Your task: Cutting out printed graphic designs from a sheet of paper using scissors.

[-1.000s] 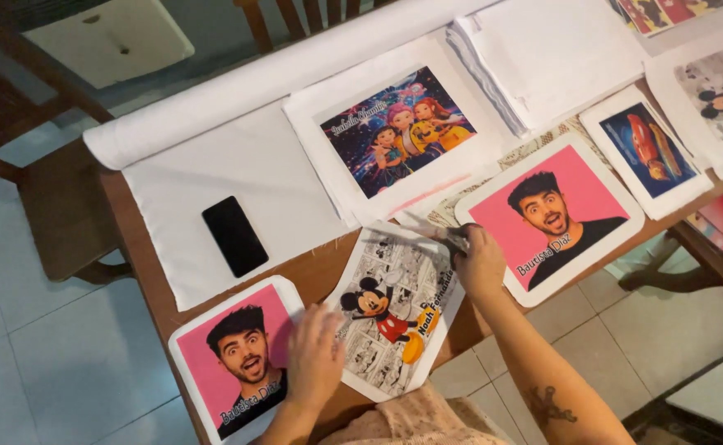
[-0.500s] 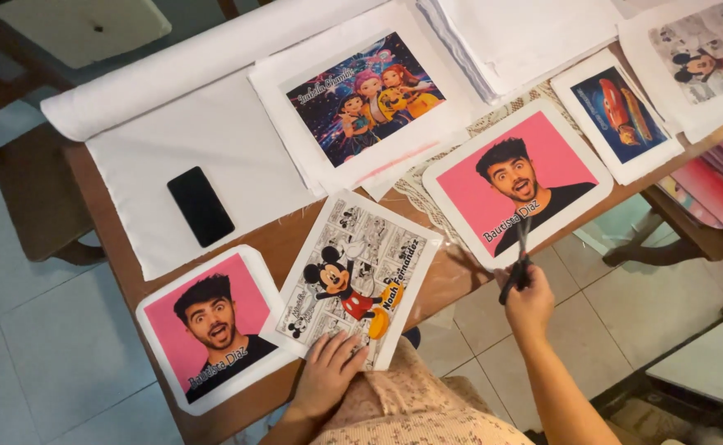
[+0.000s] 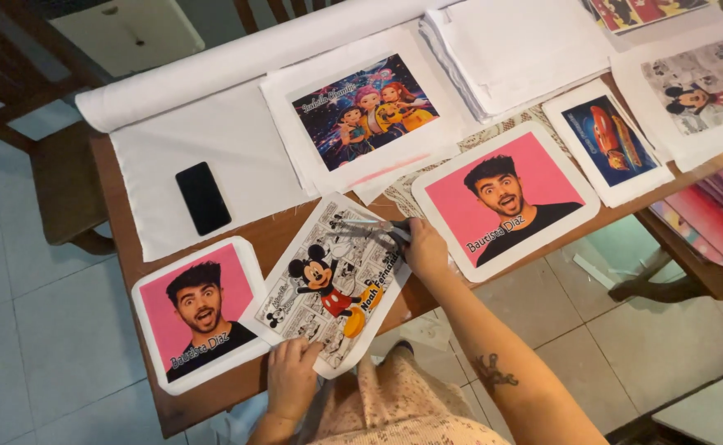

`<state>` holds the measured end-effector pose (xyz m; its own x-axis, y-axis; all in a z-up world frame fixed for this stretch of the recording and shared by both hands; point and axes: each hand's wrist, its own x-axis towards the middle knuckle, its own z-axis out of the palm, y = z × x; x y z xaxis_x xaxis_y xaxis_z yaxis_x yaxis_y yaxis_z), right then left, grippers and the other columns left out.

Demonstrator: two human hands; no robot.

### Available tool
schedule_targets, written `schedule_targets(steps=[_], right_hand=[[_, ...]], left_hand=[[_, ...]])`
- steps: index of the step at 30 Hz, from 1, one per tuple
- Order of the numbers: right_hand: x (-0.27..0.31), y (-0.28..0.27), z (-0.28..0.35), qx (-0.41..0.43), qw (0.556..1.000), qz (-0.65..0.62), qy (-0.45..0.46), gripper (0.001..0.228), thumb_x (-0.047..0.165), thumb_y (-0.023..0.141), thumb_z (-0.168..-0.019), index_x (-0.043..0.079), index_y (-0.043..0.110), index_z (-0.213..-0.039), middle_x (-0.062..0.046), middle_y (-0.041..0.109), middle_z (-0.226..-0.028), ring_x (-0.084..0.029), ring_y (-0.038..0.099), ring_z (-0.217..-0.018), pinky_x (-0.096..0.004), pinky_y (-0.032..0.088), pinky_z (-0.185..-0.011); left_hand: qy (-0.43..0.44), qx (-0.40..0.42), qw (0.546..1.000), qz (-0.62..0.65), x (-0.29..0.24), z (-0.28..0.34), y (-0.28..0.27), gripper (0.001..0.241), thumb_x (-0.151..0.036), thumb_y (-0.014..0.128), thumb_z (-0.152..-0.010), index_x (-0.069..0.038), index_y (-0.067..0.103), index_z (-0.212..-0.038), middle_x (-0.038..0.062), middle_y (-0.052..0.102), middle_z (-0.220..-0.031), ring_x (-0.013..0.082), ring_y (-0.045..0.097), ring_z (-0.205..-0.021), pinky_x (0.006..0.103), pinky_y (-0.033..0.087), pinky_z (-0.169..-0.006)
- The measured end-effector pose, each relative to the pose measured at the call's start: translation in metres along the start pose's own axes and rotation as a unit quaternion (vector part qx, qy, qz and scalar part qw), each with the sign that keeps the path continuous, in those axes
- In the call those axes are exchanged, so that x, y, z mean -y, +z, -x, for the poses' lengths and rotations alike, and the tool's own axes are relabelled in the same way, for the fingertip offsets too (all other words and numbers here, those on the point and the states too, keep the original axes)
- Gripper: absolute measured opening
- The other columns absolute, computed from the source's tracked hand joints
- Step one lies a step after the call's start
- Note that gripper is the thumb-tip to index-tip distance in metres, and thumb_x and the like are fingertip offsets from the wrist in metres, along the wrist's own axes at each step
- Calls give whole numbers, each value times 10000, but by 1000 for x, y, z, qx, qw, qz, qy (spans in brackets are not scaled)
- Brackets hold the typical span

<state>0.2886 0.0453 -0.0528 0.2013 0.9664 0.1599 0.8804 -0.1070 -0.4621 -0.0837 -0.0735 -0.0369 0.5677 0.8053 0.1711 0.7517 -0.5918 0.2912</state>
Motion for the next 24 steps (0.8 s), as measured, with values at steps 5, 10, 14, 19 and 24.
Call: schedule_targets(steps=[5, 10, 14, 19, 24], right_hand=[[-9, -28, 53, 116, 980, 34, 160, 309, 179, 599, -786, 206, 704, -1076, -112, 742, -885, -416, 691, -792, -531, 542, -612], [-38, -54, 109, 56, 930, -193, 308, 199, 158, 813, -669, 136, 665, -800, -70, 687, -717, -250, 621, -667, -388, 477, -594], [-8, -179, 102, 29, 796, -468, 381, 198, 57, 856, -714, 47, 680, -805, -74, 640, -665, -159, 512, -513, -275, 429, -484], [-44, -267, 44, -64, 808, -439, 388, 239, 114, 863, -700, 122, 656, -818, -12, 620, -681, -112, 512, -572, -245, 371, -471], [-109, -287, -35, -107, 839, -377, 377, 236, 150, 850, -767, 65, 636, -822, -68, 610, -714, -163, 473, -541, -267, 430, -530]], left_hand=[[-252, 106, 961, -48, 15, 25, 17, 803, -74, 632, -743, -481, 542, -1429, -12, 725, -722, 316, 659, -636, 495, 516, -522], [-520, 39, 749, 409, -58, -33, -85, 471, -106, 484, -903, -154, 759, -1282, 91, 790, -1177, 220, 681, -864, 309, 499, -747], [-510, -94, 568, 639, -81, -59, -108, 357, -100, 580, -947, 188, 753, -1069, 356, 755, -1097, 398, 713, -946, 463, 578, -793], [-399, 19, 691, 602, -94, -144, -108, 233, 6, 767, -840, -9, 809, -1069, 122, 764, -793, 152, 632, -617, 260, 491, -569], [-366, 95, 734, 565, -124, -269, -104, 263, -23, 722, -856, -93, 806, -1096, 61, 797, -945, 124, 655, -697, 247, 506, -605]])
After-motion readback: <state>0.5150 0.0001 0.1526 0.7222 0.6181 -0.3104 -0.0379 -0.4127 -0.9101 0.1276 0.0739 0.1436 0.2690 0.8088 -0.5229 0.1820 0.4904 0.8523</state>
